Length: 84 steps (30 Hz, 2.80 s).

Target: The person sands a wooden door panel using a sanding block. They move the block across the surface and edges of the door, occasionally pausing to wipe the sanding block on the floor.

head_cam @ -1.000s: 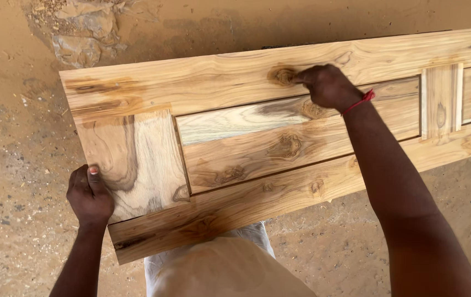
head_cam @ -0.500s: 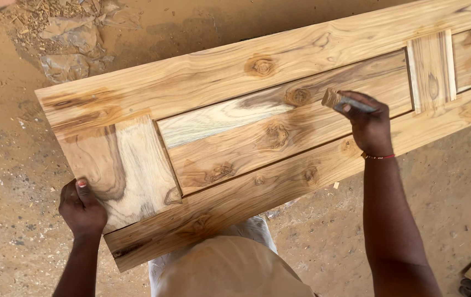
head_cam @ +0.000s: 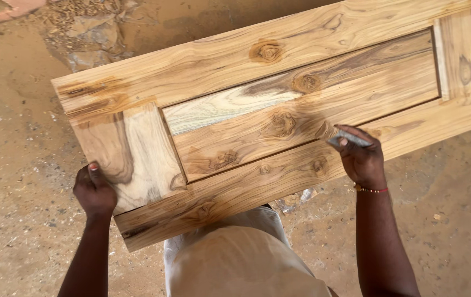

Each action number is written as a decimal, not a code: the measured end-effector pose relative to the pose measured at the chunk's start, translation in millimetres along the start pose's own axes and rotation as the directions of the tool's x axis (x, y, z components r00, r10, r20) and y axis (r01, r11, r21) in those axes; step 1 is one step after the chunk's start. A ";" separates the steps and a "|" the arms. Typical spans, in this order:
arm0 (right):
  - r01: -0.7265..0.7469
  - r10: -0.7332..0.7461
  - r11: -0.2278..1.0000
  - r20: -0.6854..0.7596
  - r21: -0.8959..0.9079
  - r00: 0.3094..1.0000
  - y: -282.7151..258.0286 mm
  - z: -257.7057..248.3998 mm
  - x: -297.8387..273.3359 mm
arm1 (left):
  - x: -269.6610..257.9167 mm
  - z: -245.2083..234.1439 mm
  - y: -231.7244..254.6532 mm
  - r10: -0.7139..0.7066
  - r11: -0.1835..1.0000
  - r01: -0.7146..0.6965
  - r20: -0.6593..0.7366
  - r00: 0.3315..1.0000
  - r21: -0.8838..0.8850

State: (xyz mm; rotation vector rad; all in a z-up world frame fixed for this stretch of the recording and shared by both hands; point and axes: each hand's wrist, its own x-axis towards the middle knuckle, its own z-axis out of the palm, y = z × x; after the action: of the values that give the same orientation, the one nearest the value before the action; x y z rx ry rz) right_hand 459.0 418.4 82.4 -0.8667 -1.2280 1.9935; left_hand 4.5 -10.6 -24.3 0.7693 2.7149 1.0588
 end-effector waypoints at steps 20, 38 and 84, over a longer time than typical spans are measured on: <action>-0.116 0.116 0.993 0.012 0.008 0.993 13.7 7.5 -5.6 | 1.2 -3.1 14.0 -0.043 0.991 0.043 0.001 0.999 0.124; 0.677 0.071 -0.280 0.688 -0.681 0.722 33.6 181.7 65.1 | -0.9 -2.5 -5.0 -0.120 0.992 0.118 0.048 0.992 0.047; 0.985 0.690 -0.089 0.704 -0.148 0.168 61.0 343.9 116.2 | -8.3 5.6 -12.6 -0.085 0.985 0.059 -0.155 0.984 -0.163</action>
State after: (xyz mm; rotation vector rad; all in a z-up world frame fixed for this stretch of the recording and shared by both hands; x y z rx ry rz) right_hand 107.6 316.4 122.7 0.8962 -3.4932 0.1142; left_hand 8.1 -19.3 -37.3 0.5783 2.7217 1.3546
